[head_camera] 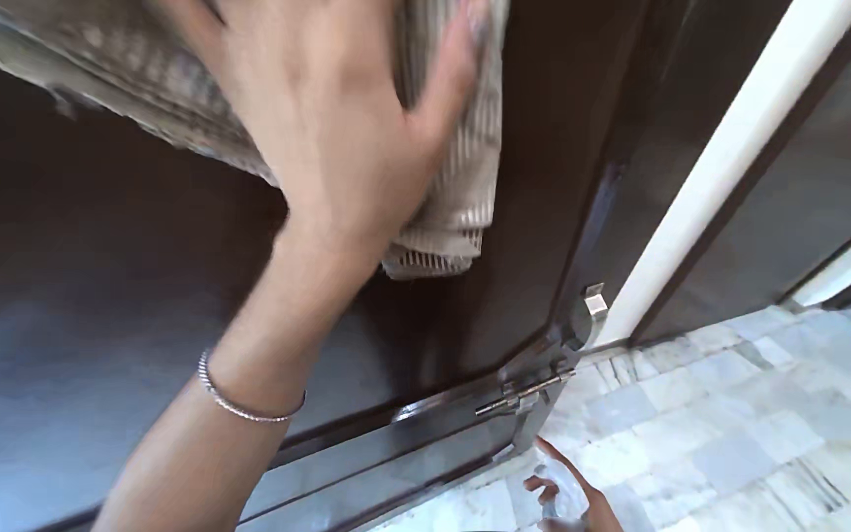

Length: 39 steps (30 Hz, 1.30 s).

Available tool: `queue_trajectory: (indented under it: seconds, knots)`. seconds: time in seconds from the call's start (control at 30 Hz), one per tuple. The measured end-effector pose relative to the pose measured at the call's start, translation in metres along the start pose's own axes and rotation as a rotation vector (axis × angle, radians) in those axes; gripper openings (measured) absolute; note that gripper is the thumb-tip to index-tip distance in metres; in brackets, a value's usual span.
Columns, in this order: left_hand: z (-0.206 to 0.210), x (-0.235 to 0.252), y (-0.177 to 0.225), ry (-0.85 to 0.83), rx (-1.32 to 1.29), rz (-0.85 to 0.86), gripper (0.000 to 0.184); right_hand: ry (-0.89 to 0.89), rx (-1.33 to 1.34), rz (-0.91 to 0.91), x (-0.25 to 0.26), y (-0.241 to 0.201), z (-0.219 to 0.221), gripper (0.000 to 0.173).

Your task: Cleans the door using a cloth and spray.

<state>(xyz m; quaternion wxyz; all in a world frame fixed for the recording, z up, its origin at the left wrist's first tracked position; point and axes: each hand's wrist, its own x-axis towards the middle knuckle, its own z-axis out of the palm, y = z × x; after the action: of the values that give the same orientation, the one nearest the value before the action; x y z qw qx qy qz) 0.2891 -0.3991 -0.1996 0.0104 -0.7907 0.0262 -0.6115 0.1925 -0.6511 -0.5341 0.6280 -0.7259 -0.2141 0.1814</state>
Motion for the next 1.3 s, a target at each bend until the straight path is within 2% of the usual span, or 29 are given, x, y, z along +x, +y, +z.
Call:
queue_trajectory:
  seconds: [0.1,0.2,0.27,0.33,0.43,0.57,0.73,0.87,0.97,1.03,1.1,1.3]
  knots:
    - [0.024,-0.051,0.017,-0.085,-0.025,0.208,0.060,0.038,0.050,-0.041,0.001,0.002,-0.011,0.072]
    - [0.047,-0.140,0.025,-0.206,-0.109,0.320,0.038,0.094,0.106,-0.075,0.003,0.005,-0.016,0.064]
    - [0.053,-0.204,0.025,-0.309,-0.130,0.299,0.031,0.129,0.139,-0.086,0.002,0.006,-0.020,0.061]
    - [0.050,-0.259,0.022,-0.401,-0.093,0.244,0.032,0.159,0.159,-0.092,0.002,0.006,-0.026,0.060]
    - [0.037,-0.301,0.013,-0.460,-0.011,0.161,0.038,0.209,0.126,-0.078,0.003,0.000,-0.038,0.061]
    - [0.023,-0.286,-0.006,-0.403,0.033,0.074,0.046,0.233,-0.030,-0.092,0.012,-0.025,-0.062,0.060]
    - [0.002,-0.197,-0.023,-0.244,0.099,-0.029,0.061,0.348,-0.246,-0.102,0.045,-0.058,-0.091,0.051]
    - [-0.012,-0.125,-0.034,-0.140,0.110,-0.134,0.073,0.421,-0.228,-0.033,0.066,-0.068,-0.103,0.043]
    - [-0.013,-0.100,-0.038,-0.100,0.092,-0.154,0.075,0.385,-0.126,-0.004,0.067,-0.060,-0.103,0.055]
    - [-0.010,-0.101,-0.035,-0.084,0.103,-0.143,0.076,0.356,-0.075,0.002,0.060,-0.050,-0.098,0.061]
    - [-0.006,-0.111,-0.029,-0.085,0.124,-0.124,0.075,0.348,-0.071,-0.005,0.052,-0.037,-0.093,0.061]
    - [0.023,-0.186,-0.009,-0.165,0.090,0.075,0.057,0.418,-0.124,0.029,0.045,-0.021,-0.083,0.053]
